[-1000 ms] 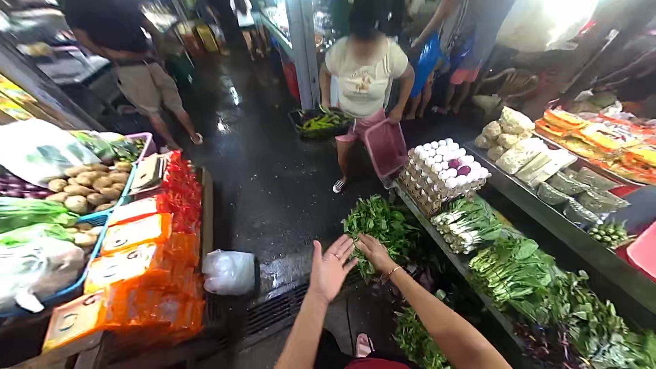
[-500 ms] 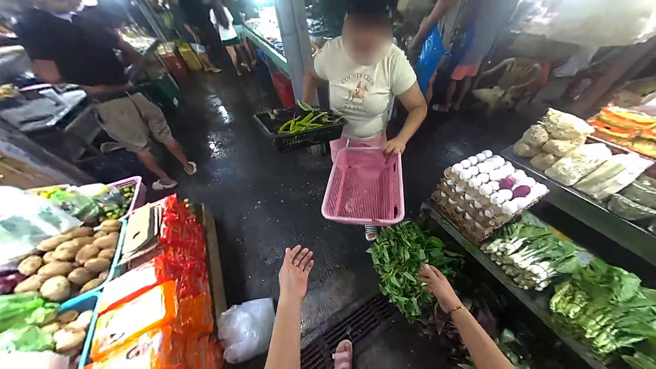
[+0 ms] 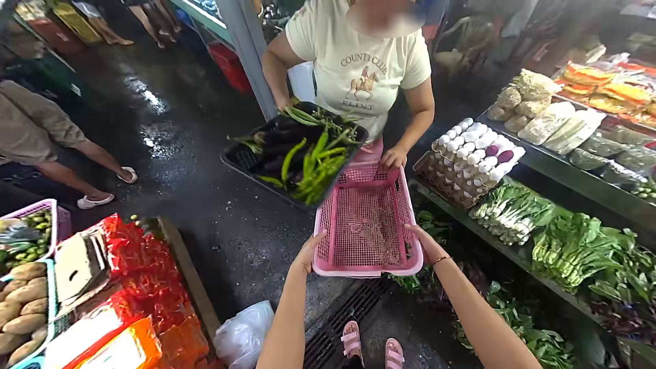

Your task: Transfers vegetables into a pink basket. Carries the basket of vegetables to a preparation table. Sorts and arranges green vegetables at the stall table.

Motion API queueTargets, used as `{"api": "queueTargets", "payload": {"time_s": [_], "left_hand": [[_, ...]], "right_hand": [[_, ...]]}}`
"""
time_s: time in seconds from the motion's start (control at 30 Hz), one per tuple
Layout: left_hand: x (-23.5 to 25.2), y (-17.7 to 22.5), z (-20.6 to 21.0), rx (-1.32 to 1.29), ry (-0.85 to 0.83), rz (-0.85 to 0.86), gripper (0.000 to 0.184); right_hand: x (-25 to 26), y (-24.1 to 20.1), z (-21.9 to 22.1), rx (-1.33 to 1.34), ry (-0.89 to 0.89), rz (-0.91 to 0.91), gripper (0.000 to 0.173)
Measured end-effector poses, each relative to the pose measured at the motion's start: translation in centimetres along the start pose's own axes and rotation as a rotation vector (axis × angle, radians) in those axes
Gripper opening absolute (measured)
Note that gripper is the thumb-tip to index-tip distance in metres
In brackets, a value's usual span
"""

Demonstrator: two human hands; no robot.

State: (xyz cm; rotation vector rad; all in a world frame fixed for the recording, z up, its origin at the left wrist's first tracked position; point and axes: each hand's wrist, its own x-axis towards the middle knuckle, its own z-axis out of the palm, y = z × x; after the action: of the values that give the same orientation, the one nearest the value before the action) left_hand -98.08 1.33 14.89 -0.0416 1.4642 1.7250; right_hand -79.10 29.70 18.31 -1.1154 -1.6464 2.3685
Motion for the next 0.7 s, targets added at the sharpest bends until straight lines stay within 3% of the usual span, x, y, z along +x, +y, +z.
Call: {"api": "queueTargets", "payload": {"time_s": [0.13, 0.23, 0.43, 0.63, 0.7], "left_hand": [[-1.2, -1.4, 0.0, -0.024, -0.023, 0.011, 0.047], [-3.1, -1.6, 1.1, 0.011, 0.058, 0.04, 0.024], [-4.2, -4.7, 0.8, 0.061, 0.143, 0.049, 0.022], [-6.6, -7.7, -0.8, -0.12, 0.26, 0.161, 0.03], [-8.7, -7.0, -0.7, -0.182, 0.241, 0.245, 0.016]], "right_hand": [[-1.0, 1.7, -0.6, 0.035, 0.059, -0.003, 0.062], [-1.8, 1.6, -0.9, 0.054, 0.047, -0.014, 0.062], [-2.2, 1.2, -1.3, 0.032, 0.007, -0.044, 0.06], [-1.9, 2.6, -0.9, -0.007, -0.032, 0.031, 0.06], [-1.5, 2.5, -0.3, -0.003, -0.046, 0.028, 0.067]]}}
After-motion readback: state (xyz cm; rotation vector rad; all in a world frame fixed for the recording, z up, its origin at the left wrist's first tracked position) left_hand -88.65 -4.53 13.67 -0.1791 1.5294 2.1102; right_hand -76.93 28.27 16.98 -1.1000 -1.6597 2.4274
